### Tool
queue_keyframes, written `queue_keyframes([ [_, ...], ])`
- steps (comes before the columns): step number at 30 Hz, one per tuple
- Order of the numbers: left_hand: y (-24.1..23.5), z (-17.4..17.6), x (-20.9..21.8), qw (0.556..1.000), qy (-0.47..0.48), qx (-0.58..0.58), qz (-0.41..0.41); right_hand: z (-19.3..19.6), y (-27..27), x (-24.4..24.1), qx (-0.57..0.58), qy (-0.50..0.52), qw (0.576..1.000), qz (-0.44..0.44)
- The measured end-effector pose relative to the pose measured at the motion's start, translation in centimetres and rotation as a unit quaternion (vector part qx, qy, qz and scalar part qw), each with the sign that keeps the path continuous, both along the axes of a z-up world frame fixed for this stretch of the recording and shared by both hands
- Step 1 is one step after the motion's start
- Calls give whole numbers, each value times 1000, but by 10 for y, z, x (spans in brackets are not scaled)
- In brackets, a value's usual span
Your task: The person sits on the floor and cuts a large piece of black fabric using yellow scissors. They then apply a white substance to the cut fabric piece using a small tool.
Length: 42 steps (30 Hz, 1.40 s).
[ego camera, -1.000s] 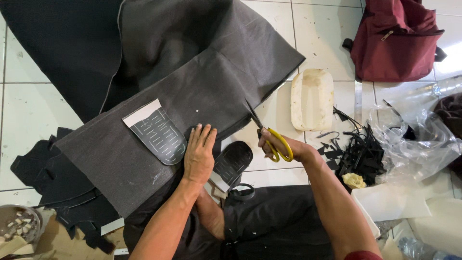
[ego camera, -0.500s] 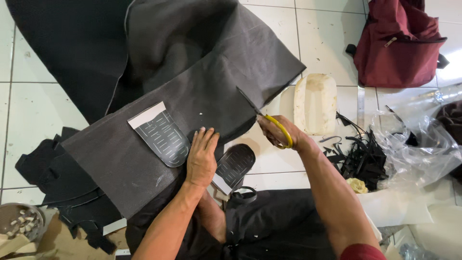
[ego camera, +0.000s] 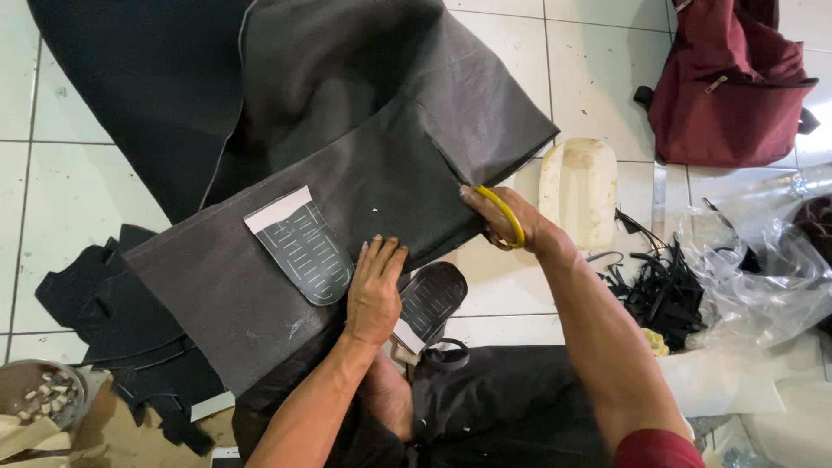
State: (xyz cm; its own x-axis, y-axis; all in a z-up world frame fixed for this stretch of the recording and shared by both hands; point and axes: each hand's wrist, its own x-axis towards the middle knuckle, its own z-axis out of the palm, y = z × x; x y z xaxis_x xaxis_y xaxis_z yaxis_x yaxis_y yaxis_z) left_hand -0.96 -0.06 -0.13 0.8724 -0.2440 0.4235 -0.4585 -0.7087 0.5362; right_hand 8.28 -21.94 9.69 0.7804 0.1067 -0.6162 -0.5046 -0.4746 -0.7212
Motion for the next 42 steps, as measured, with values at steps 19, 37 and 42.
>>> queue_keyframes([
  [19, -1, 0, -4, 998, 19, -51, 25, -39, -23, 8, 63, 48, 997, 2],
  [37, -2, 1, -5, 992, 87, -74, 45, 13, 19, 32, 34, 1, 999, 2],
  [42, -2, 6, -6, 991, 98, -74, 46, -6, 11, 33, 49, 41, 998, -4],
])
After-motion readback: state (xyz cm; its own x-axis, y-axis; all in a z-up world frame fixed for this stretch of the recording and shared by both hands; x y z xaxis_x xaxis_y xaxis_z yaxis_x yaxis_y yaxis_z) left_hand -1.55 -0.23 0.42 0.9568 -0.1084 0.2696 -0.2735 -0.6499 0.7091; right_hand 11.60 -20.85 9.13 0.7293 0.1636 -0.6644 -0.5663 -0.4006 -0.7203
